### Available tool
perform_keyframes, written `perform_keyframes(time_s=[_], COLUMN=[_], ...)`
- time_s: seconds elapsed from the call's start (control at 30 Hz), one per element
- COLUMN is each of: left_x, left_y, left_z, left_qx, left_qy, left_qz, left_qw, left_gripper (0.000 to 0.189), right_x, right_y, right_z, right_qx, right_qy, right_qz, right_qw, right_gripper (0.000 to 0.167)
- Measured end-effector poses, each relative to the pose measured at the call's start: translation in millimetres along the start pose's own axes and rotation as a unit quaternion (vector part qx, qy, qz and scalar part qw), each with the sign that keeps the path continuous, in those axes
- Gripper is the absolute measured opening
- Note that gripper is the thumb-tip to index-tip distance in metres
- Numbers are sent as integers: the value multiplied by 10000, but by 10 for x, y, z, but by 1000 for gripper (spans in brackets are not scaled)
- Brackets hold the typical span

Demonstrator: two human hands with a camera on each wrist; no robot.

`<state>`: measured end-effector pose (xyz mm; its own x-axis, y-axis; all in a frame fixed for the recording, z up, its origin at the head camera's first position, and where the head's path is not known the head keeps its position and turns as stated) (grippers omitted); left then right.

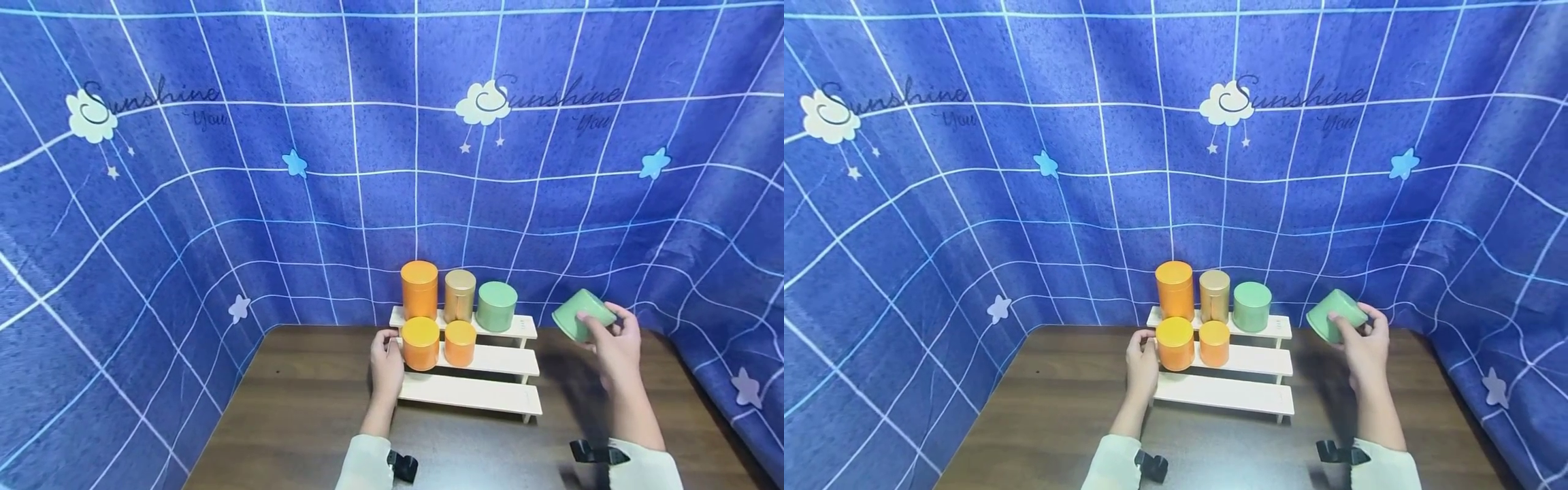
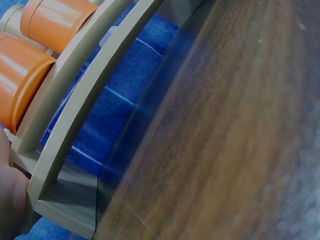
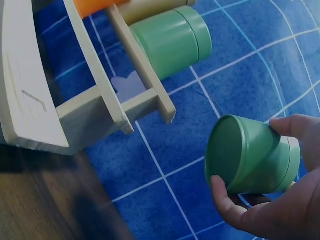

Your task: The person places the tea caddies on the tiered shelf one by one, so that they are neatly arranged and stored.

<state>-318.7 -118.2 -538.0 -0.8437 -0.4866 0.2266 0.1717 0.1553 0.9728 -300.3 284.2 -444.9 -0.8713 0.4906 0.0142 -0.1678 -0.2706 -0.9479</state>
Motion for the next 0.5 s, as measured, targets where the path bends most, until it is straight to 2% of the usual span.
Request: perform_keyframes(time_s=[0.2, 0.5], left_x=[8, 8], left_y=[-2, -18], left_z=[-5, 3], left_qx=[-62, 74], left_qy=[9, 10], left_qz=[12, 51], left_qw=[10000, 10000], left_gripper=[16, 16], right_x=[-66, -137], right_y=[-3, 35], right_z=[84, 128], right_qx=[-627, -1487], right_qy=[-437, -1133], right_qz=[-366, -1101], right_qw=[9964, 9762], right_gripper=[55, 55])
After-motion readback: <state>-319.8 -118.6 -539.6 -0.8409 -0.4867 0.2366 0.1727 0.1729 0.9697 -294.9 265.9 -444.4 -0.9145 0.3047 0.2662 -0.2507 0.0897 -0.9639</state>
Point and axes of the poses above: each hand's wrist, its own x-axis towards the middle knuckle, its own z-axis out of the palm, y = z × x, the point moved 2 cm from there along x, towards the middle knuckle, and after that the axes turned 3 degrees about y, right-handed, at the moved point
